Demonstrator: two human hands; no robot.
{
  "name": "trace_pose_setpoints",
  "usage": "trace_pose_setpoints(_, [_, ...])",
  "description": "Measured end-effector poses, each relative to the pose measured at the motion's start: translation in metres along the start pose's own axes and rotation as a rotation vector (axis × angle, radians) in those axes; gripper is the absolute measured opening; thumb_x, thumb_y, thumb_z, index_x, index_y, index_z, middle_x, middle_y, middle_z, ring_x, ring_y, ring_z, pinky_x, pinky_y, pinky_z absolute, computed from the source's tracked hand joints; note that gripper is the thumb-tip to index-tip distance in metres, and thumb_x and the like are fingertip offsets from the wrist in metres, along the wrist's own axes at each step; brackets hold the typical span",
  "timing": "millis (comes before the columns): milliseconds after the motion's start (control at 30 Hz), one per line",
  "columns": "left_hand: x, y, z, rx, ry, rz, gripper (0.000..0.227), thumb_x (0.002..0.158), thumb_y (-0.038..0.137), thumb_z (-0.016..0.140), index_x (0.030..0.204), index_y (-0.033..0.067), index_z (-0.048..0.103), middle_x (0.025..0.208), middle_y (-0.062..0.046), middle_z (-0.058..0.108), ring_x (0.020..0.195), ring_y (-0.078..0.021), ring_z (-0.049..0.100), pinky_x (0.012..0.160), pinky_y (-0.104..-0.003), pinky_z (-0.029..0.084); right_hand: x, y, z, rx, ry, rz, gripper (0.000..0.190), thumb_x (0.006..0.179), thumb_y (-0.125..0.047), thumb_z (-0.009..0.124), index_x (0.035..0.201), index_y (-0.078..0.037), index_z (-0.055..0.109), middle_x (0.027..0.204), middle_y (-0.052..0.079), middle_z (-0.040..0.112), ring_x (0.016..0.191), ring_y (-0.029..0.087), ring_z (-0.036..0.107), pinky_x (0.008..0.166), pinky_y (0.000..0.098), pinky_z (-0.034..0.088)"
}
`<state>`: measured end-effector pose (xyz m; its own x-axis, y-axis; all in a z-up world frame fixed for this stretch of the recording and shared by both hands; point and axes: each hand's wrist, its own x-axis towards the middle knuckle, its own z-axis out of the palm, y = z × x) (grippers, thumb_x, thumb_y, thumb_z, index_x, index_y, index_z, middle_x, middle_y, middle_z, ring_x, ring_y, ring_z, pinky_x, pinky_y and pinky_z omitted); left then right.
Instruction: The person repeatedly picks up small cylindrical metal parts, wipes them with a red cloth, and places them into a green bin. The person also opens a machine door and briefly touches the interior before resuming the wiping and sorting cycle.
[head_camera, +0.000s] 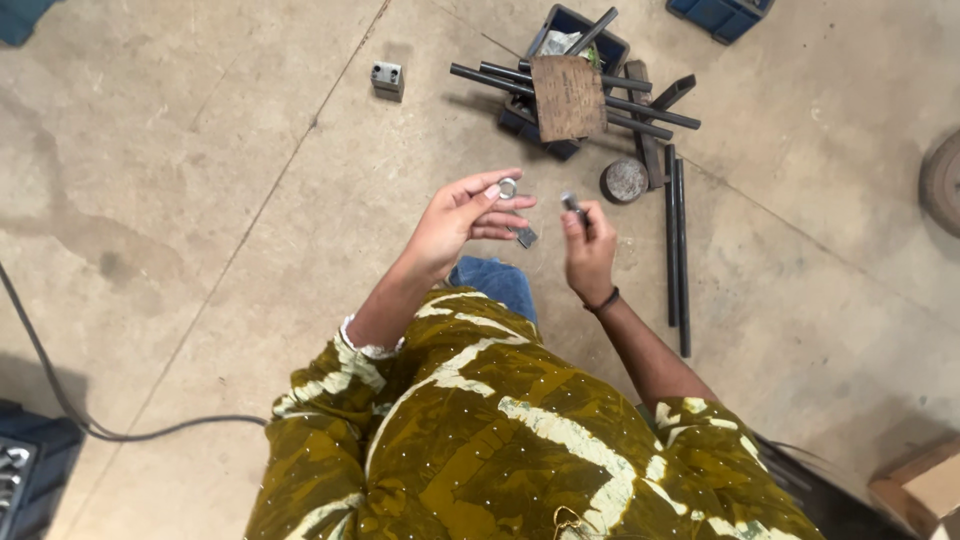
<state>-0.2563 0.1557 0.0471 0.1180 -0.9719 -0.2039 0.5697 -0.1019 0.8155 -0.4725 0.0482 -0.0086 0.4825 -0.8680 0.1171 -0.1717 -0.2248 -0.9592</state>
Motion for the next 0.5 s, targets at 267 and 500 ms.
trace_pose_setpoints(267, [-0.009, 0.015, 0.000, 0.059, -0.050, 0.086, 0.037, 0.109, 0.018, 0.046, 0.142, 0.0008, 0.051, 0.127, -0.018, 0.071, 0.102, -0.0221, 0.075, 0.083, -0.032, 0.063, -0.006, -0.010, 0.025, 0.329, -0.210, 0.197, 0.023, 0.110, -0.026, 0.057, 0.107, -0.005, 0.066, 0.077, -0.005, 0.053, 0.065, 0.005, 0.044, 0.055, 0.0222, 0.032])
trace_pose_setpoints(500, [-0.002, -0.003, -0.003, 0.280, -0.032, 0.163, 0.035, 0.106, 0.017, 0.059, 0.137, 0.0017, 0.059, 0.124, -0.009, 0.069, 0.100, -0.0143, 0.069, 0.083, -0.030, 0.057, -0.012, -0.033, 0.011, -0.332, -0.014, -0.241, 0.018, 0.099, -0.013, 0.071, 0.112, -0.003, 0.063, 0.076, 0.006, 0.062, 0.060, 0.014, 0.055, 0.055, 0.0297, 0.042])
